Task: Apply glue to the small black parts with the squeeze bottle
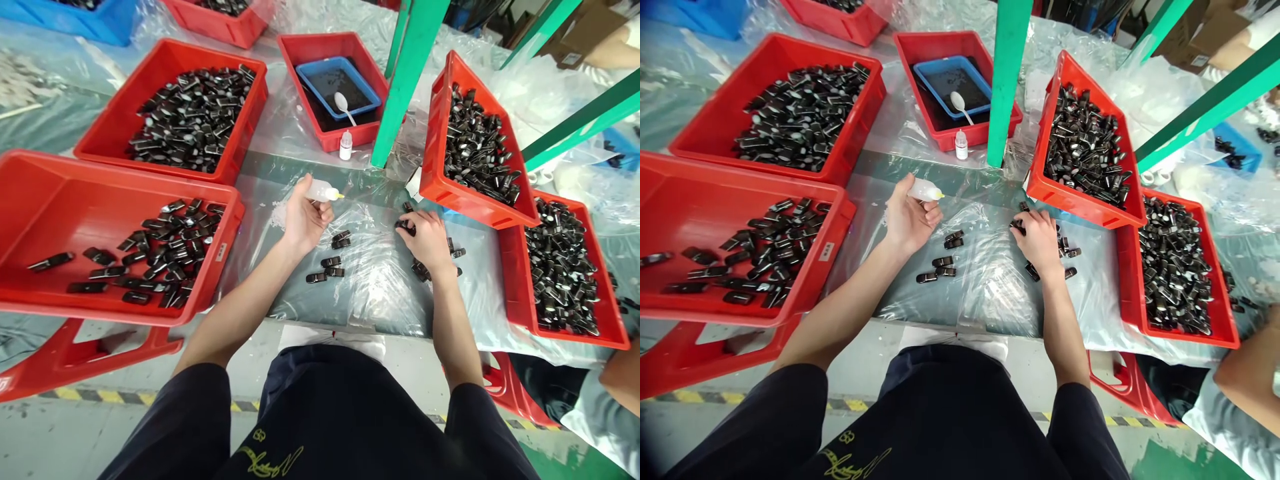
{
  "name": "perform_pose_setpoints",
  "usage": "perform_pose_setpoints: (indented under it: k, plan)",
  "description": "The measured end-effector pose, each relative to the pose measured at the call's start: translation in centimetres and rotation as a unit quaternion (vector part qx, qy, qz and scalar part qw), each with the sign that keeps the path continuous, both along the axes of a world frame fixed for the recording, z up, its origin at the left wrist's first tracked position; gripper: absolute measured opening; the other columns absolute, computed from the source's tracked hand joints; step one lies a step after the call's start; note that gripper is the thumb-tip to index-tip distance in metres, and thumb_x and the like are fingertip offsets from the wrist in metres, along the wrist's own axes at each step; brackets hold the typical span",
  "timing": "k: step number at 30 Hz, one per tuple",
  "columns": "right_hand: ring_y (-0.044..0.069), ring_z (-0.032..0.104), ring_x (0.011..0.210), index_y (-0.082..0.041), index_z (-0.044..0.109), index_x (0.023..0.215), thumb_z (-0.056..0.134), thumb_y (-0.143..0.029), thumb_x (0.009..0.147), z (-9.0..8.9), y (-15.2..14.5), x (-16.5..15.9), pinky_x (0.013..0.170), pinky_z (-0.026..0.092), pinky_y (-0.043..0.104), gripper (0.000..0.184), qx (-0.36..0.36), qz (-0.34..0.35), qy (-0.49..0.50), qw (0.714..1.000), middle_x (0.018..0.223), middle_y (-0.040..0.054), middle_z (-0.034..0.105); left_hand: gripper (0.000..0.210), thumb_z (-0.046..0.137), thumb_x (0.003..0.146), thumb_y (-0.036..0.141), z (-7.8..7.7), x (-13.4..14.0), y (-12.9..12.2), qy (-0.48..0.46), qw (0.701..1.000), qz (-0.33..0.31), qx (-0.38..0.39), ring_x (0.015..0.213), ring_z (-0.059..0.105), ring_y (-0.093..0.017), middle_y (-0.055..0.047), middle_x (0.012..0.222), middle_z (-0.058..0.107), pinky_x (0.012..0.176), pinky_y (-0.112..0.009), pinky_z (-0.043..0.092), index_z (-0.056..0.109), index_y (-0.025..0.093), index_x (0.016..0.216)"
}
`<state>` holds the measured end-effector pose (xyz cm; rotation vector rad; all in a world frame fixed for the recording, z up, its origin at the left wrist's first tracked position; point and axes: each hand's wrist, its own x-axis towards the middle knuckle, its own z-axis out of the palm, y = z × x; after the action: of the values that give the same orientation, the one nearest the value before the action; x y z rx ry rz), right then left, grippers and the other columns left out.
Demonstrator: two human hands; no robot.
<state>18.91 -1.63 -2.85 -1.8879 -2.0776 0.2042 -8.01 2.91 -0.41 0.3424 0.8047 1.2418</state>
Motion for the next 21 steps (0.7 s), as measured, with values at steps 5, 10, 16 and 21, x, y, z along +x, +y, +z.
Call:
perform_pose_setpoints:
  k: [5, 10, 16, 21]
  plan:
    - [0.034, 0.063, 0.106, -0.023, 0.079, 0.112, 0.063, -0.024, 0.096, -0.7, -0.2, -0.2, 0.101, 0.049, 0.053, 0.023, -0.006, -0.006, -0.013, 1.0, 0.105, 0.0124, 0.075, 0.042, 0.076, 0.092, 0.055, -0.5, -0.1, 0.2, -0.019, 1.0, -0.006, -0.005, 0.04, 0.044, -0.007, 0.005, 0.051, 0.049, 0.041, -0.023, 0.038, 0.063, 0.02, 0.074]
    - [0.032, 0.063, 0.102, -0.022, 0.081, 0.105, 0.061, -0.024, 0.096, -0.9, 0.1, -1.0, 0.104, 0.049, 0.052, 0.022, 0.046, 0.003, 0.009, 0.999, 0.102, 0.0124, 0.073, 0.042, 0.075, 0.093, 0.055, -0.6, 0.0, 0.3, -0.027, 1.0, -0.005, -0.013, 0.04, 0.044, -0.006, 0.005, 0.052, 0.049, 0.041, -0.024, 0.037, 0.062, 0.02, 0.074]
    - [0.028, 0.062, 0.093, -0.022, 0.077, 0.099, 0.062, -0.028, 0.094, -0.4, 0.3, -1.8, 0.095, 0.054, 0.046, 0.017, 0.119, 0.008, 0.097, 0.988, 0.094, 0.009, 0.067, 0.042, 0.075, 0.092, 0.057, -0.4, 0.1, 0.2, -0.021, 1.0, 0.003, -0.023, 0.04, 0.044, -0.007, 0.005, 0.052, 0.048, 0.041, -0.024, 0.036, 0.062, 0.021, 0.076]
    - [0.017, 0.049, 0.067, -0.024, 0.065, 0.099, 0.064, -0.038, 0.097, -0.3, 0.1, -2.6, 0.073, 0.05, 0.034, 0.015, 0.17, -0.022, 0.291, 0.941, 0.073, -0.0027, 0.047, 0.04, 0.075, 0.093, 0.055, -0.6, 0.0, 0.1, -0.021, 1.0, 0.0, -0.007, 0.04, 0.044, -0.007, 0.005, 0.052, 0.049, 0.041, -0.024, 0.036, 0.061, 0.021, 0.076]
